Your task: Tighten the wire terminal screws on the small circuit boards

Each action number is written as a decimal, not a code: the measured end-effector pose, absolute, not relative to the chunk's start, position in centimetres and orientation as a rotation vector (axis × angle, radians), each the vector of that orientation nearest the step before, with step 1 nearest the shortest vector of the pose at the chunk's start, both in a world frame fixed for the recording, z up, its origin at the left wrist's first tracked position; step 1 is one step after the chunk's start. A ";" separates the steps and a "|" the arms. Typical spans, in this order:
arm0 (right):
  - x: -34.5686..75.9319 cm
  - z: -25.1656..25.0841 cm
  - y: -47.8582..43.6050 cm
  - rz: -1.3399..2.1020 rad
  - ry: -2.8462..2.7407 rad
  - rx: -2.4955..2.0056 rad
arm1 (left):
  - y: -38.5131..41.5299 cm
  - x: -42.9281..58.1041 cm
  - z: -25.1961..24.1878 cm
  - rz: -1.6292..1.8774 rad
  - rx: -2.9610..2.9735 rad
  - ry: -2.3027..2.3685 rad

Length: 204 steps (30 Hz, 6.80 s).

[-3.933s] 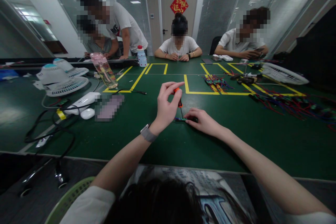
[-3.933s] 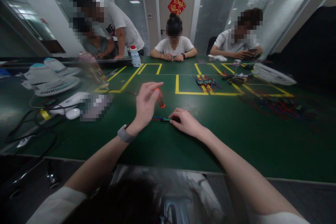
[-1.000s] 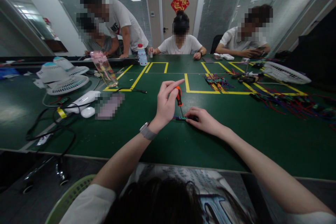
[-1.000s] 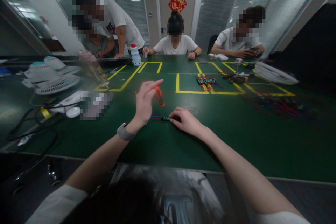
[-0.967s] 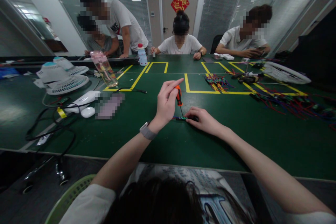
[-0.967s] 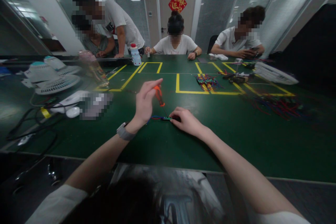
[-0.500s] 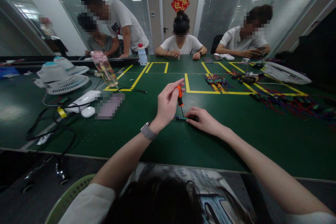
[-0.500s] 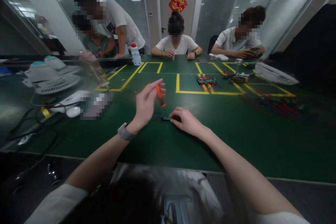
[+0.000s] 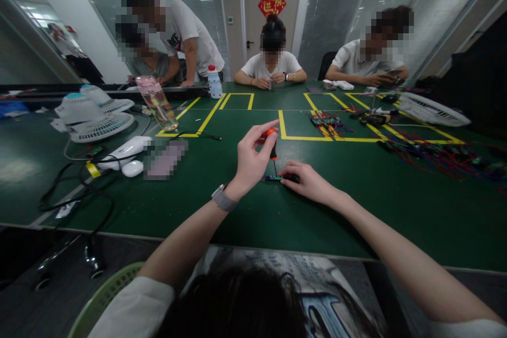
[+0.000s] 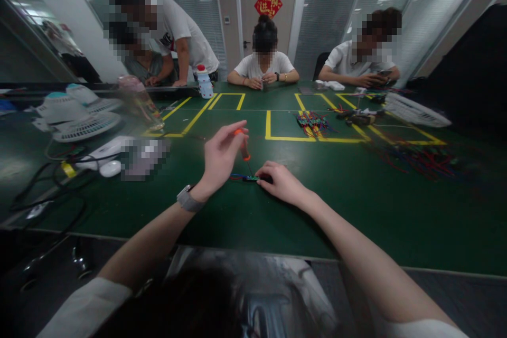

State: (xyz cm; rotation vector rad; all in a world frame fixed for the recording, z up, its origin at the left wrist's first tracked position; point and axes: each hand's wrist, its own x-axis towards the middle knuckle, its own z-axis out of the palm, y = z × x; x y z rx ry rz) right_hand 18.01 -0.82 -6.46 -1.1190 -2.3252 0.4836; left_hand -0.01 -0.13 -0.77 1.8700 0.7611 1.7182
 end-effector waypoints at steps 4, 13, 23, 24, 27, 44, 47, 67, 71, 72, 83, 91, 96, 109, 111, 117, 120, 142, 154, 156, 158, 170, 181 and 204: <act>18.0 -6.4 -0.9 0.475 -2.327 -1.120 | -0.1 -0.1 -0.9 1.749 1.938 0.797; 18.0 -6.6 -0.7 0.469 -2.326 -1.120 | -0.1 0.1 -1.0 1.713 1.946 0.786; 18.0 -6.5 -0.8 0.485 -2.326 -1.130 | 0.1 0.1 -1.0 1.625 1.819 0.676; 18.0 -6.5 -0.8 0.488 -2.325 -1.129 | 0.0 0.1 -1.0 1.632 1.822 0.696; 18.0 -6.4 -0.8 0.495 -2.321 -1.130 | -0.1 0.1 -1.0 1.698 1.914 0.788; 18.0 -6.4 -0.9 0.490 -2.323 -1.108 | -0.3 0.0 -0.9 1.726 1.997 0.851; 18.1 -6.5 -0.8 0.480 -2.327 -1.100 | -0.1 -0.1 -1.0 1.698 1.976 0.834; 18.0 -6.5 -0.9 0.477 -2.321 -1.114 | -0.1 0.2 -1.1 1.678 1.859 0.773; 18.0 -6.6 -0.8 0.461 -2.330 -1.104 | -0.2 -0.1 -0.9 1.801 1.983 0.945; 18.0 -6.6 -0.8 0.460 -2.329 -1.101 | -0.1 -0.2 -0.9 1.811 1.988 0.957; 18.0 -6.5 -0.9 0.476 -2.317 -1.115 | -0.2 0.0 -1.0 1.798 1.997 0.941; 18.0 -6.3 -1.0 0.484 -2.319 -1.113 | 0.2 0.3 -1.4 1.591 1.821 0.678; 18.0 -6.3 -1.0 0.471 -2.331 -1.125 | -0.3 0.2 -1.1 1.685 2.034 0.840; 18.0 -6.4 -0.9 0.481 -2.329 -1.117 | -0.1 0.1 -0.8 1.756 1.910 0.766; 18.0 -6.4 -0.9 0.477 -2.332 -1.120 | -0.2 0.0 -0.7 1.773 1.950 0.814; 18.1 -6.5 -0.9 0.508 -2.321 -1.112 | 0.0 -0.1 -0.9 1.718 1.891 0.712; 18.1 -6.4 -0.9 0.499 -2.327 -1.113 | 0.0 0.1 -0.9 1.718 1.820 0.662; 18.1 -6.4 -0.9 0.479 -2.334 -1.118 | 0.0 -0.1 -1.0 1.796 1.949 0.813; 18.2 -6.5 -0.9 0.475 -2.332 -1.107 | -0.2 0.2 -0.9 1.845 1.899 0.771; 18.2 -6.6 -0.8 0.471 -2.328 -1.103 | -0.1 0.0 -0.8 1.837 1.954 0.823; 18.2 -6.6 -0.8 0.474 -2.323 -1.103 | 0.0 -0.1 -0.9 1.799 1.979 0.814; 18.2 -6.7 -0.8 0.458 -2.337 -1.112 | 0.0 0.0 -0.9 1.829 1.976 0.853; 18.2 -6.6 -0.8 0.475 -2.330 -1.099 | -0.1 0.1 -0.9 1.779 1.948 0.774; 18.1 -6.5 -0.8 0.465 -2.333 -1.107 | -0.1 0.1 -1.0 1.738 1.900 0.793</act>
